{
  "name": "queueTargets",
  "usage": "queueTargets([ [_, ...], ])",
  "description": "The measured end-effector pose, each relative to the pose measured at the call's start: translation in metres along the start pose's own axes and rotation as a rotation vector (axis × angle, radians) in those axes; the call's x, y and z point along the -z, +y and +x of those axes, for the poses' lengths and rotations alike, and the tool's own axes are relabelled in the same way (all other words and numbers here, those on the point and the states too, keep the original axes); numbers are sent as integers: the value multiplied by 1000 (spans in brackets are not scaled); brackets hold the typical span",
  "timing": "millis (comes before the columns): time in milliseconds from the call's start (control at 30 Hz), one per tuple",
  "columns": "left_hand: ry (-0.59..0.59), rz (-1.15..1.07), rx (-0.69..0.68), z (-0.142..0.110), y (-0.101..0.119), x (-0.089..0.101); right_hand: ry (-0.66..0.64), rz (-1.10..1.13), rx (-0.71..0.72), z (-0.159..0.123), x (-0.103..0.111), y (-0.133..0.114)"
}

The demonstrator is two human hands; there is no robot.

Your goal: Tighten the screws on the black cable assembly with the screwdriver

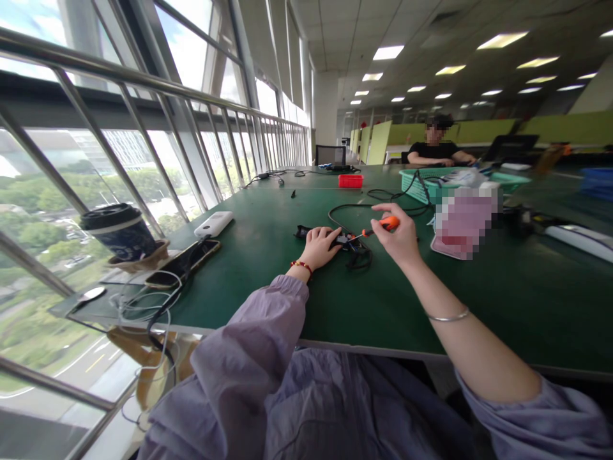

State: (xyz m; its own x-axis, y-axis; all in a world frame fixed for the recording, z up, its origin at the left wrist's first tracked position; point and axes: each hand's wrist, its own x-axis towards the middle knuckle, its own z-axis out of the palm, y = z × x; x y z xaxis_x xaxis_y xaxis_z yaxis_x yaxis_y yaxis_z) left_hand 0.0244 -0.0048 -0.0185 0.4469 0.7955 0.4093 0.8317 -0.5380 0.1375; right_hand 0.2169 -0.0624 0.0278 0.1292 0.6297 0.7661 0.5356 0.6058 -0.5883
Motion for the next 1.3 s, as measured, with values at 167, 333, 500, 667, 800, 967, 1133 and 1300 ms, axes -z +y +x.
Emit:
queueTargets([
  [167, 0, 11, 6, 0, 0, 0, 34, 16, -8, -1, -4, 1],
  [333, -7, 18, 4, -1, 1, 2, -16, -18, -47, -2, -3, 0],
  [500, -3, 12, 10, 0, 0, 1, 60, 13, 12, -1, -3, 1],
  [667, -5, -1, 4, 0, 0, 1, 39, -78, -70, -2, 0, -3],
  [800, -13, 6, 9, -1, 1, 3, 33, -8, -9, -3, -1, -6],
  [967, -8, 4, 9, -1, 1, 2, 121, 67, 7, -3, -5, -2],
  [1133, -13, 31, -2, 0, 0, 3, 19, -50, -131, -2, -3, -4],
  [1300, 7, 127, -41, 0, -1, 14, -13, 14, -38, -3, -2, -6],
])
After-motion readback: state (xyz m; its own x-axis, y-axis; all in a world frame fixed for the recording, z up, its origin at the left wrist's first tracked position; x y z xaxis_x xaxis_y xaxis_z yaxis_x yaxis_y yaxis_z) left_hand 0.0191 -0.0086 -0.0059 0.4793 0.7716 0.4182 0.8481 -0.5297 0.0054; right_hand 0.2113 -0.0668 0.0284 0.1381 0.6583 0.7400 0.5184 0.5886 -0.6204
